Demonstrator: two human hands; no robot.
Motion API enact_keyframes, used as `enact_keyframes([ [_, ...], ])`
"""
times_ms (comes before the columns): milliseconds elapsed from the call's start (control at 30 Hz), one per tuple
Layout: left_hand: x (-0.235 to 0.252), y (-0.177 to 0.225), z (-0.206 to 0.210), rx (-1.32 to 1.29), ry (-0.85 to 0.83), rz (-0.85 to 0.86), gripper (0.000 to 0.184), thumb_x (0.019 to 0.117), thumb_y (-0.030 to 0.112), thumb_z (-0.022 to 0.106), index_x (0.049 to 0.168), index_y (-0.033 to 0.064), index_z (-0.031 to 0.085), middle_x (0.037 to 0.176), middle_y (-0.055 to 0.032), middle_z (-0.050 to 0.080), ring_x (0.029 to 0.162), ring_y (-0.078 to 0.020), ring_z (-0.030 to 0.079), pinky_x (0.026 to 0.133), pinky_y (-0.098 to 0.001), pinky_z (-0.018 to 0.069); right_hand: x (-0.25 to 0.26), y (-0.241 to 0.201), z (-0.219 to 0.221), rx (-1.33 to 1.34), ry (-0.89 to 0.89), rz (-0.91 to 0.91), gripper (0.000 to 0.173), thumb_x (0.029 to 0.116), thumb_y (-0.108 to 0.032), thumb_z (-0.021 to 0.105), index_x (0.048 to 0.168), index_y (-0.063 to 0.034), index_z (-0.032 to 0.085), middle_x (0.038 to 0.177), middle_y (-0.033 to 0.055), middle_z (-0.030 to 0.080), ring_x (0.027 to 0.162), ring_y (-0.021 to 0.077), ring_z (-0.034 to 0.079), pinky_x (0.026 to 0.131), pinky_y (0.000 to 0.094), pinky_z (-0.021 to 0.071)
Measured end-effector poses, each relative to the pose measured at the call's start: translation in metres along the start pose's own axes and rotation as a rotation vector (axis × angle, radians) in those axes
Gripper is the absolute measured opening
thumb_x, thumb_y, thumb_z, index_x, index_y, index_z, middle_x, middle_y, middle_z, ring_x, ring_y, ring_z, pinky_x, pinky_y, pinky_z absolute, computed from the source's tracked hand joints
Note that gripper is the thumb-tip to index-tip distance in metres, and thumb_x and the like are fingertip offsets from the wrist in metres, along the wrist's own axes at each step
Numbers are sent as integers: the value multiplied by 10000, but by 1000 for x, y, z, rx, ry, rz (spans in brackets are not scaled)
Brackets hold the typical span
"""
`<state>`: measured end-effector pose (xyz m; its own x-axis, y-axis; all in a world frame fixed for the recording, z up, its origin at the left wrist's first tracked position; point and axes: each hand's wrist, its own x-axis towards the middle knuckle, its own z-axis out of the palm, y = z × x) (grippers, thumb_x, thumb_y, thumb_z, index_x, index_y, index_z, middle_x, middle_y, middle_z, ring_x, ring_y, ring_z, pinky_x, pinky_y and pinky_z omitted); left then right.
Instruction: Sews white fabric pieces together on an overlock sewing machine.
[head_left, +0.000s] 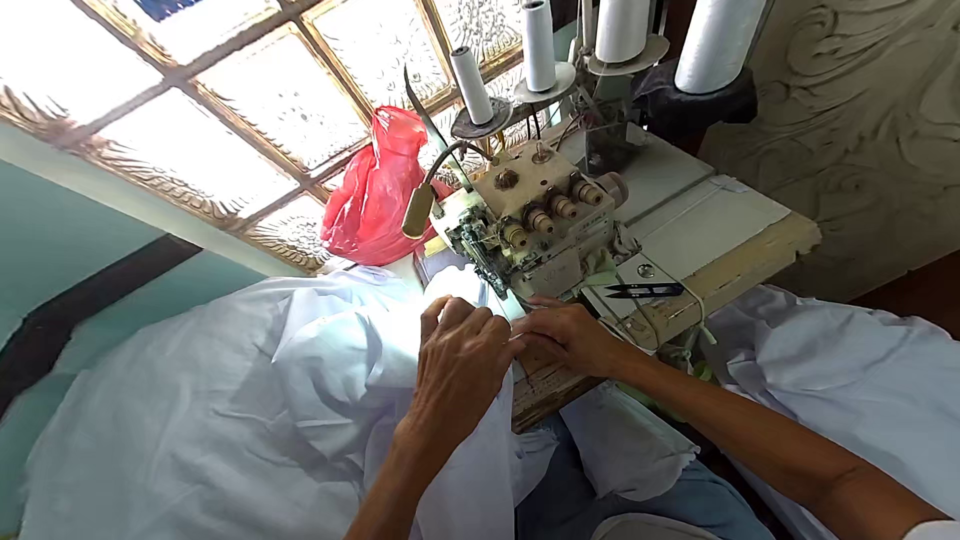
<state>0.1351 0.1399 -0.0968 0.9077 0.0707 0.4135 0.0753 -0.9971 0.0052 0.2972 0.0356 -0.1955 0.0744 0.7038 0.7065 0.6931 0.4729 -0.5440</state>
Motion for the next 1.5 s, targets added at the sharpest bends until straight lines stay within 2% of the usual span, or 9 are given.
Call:
enact_keyframes([
  [233, -11, 11, 27, 32, 28, -132, 175, 950, 173, 630, 950, 100, 789, 986, -71, 744, 1077, -346, 660, 1029, -628, 380, -5, -5, 8, -125, 111, 15, 126, 928, -6, 633, 963, 28, 749, 915, 123, 771, 922, 223, 758, 1091, 494, 469],
  [433, -6, 0, 42, -6, 10, -255, 170, 927, 20, 630, 915, 68, 793, 1031, -85, 769, 1117, -385, 659, 980, -681, 378, 4, -4, 26, -614, 213, -36, 120, 890, -22, 678, 931, -83, 773, 880, 47, 777, 930, 241, 752, 1057, 579, 444],
  [567, 1, -18, 48, -40, -11, -345, 200, 959, 18, 609, 1024, 59, 793, 1141, -108, 755, 1153, -422, 638, 930, -698, 391, 1, -10, 29, -641, 160, 1, 166, 897, -3, 662, 992, -82, 775, 1009, 50, 790, 1029, 273, 740, 1059, 620, 422],
  [667, 7, -25, 50, -8, -42, -419, 223, 973, 22, 593, 1081, 62, 785, 1198, -113, 740, 1181, -431, 617, 916, -671, 412, -17, -24, 20, -616, 124, 61, 164, 908, -10, 641, 978, -91, 765, 946, 41, 789, 1062, 286, 735, 1065, 641, 416],
  [767, 9, -25, 52, 42, -68, -486, 231, 973, 34, 595, 1108, 70, 779, 1216, -119, 729, 1188, -432, 606, 902, -652, 430, -43, -19, -6, -701, 107, 256, 183, 904, 36, 626, 1011, -11, 767, 970, 141, 779, 1045, 397, 729, 1029, 701, 433],
  [933, -1, -10, 44, 85, -121, -565, 177, 956, 14, 609, 1039, 31, 764, 1100, -171, 723, 1131, -451, 597, 886, -637, 424, -66, 0, -59, -829, -210, 830, 358, 970, 38, 567, 1307, 158, 584, 1308, 356, 613, 1241, 524, 589, 1075, 613, 425],
  [1167, -38, 15, 34, 101, -9, -521, 162, 931, -26, 623, 951, 15, 778, 998, -165, 741, 1010, -426, 651, 941, -634, 407, -66, 16, -76, -964, -207, 654, 196, 983, 26, 549, 1062, 137, 690, 1004, 334, 705, 953, 525, 696, 960, 656, 481],
  [1367, -39, 7, 34, 57, 11, -519, 167, 945, -18, 608, 949, 20, 771, 983, -162, 741, 1018, -423, 645, 980, -637, 379, -10, -44, -57, -642, -200, 748, 323, 1088, -146, 457, 1259, 31, 665, 1065, 298, 706, 982, 507, 690, 832, 656, 512],
  [1500, -42, 9, 34, 29, 51, -544, 152, 950, -8, 608, 989, 20, 752, 920, -164, 734, 988, -421, 657, 984, -634, 378, 38, -67, -30, -557, -336, 700, 417, 1050, -237, 595, 1392, -3, 554, 1073, 256, 696, 936, 450, 692, 810, 612, 530],
])
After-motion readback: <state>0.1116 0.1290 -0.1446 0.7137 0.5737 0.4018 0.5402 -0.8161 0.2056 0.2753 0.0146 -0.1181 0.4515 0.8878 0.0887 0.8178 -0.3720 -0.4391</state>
